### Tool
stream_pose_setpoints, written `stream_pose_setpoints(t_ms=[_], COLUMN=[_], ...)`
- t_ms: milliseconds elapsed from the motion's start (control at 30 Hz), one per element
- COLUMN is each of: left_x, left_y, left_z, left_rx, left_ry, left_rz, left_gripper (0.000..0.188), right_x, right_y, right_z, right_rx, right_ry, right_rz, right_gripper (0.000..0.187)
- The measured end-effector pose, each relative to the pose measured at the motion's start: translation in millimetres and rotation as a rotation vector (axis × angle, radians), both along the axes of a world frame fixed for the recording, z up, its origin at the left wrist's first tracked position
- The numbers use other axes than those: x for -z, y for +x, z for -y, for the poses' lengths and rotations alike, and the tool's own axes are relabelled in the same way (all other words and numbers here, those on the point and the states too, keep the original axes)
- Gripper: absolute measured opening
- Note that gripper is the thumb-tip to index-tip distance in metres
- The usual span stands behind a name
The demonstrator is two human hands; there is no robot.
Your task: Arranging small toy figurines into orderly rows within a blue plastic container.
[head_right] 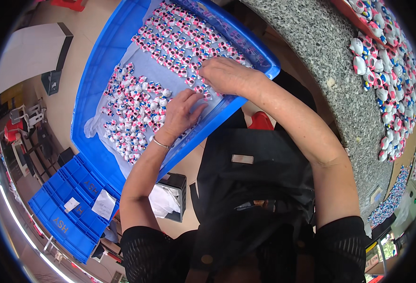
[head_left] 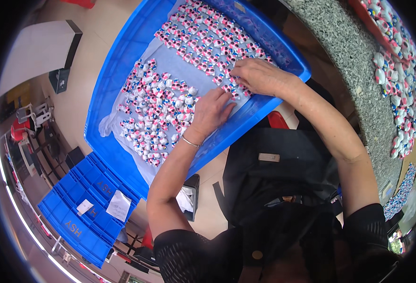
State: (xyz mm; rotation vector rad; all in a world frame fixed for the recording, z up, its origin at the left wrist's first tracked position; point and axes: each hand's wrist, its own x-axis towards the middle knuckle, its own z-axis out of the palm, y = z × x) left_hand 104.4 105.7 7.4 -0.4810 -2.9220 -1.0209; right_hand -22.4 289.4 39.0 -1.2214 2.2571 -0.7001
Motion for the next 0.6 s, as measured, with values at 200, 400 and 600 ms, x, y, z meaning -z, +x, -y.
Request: stream_pose_setpoints(t_ms=[200, 400, 600], left_x=[5.3, 4.5, -20.7], left_y=[-2.6, -7.6, 4.3], left_z=[-0.9, 2.9, 15.8], left_rx=[0.128, 0.094, 0.115], left_ry=[-0.182, -0.177, -0.08], left_rz=[-0.061, -0.055, 0.133], left_gripper=[0.02, 0.022, 0.024], right_x=[0.1, 2.4, -8.1], right_y=[1.1, 0.5, -0.8], right_z=[1.9, 1.3, 1.6], right_rx=[-0.013, -0.022, 0.004], right_ry=[-0.013, -0.021, -0.01], right_rz=[-0.001, -0.003, 0.057], right_gripper=[0.02, 0.019, 0.015])
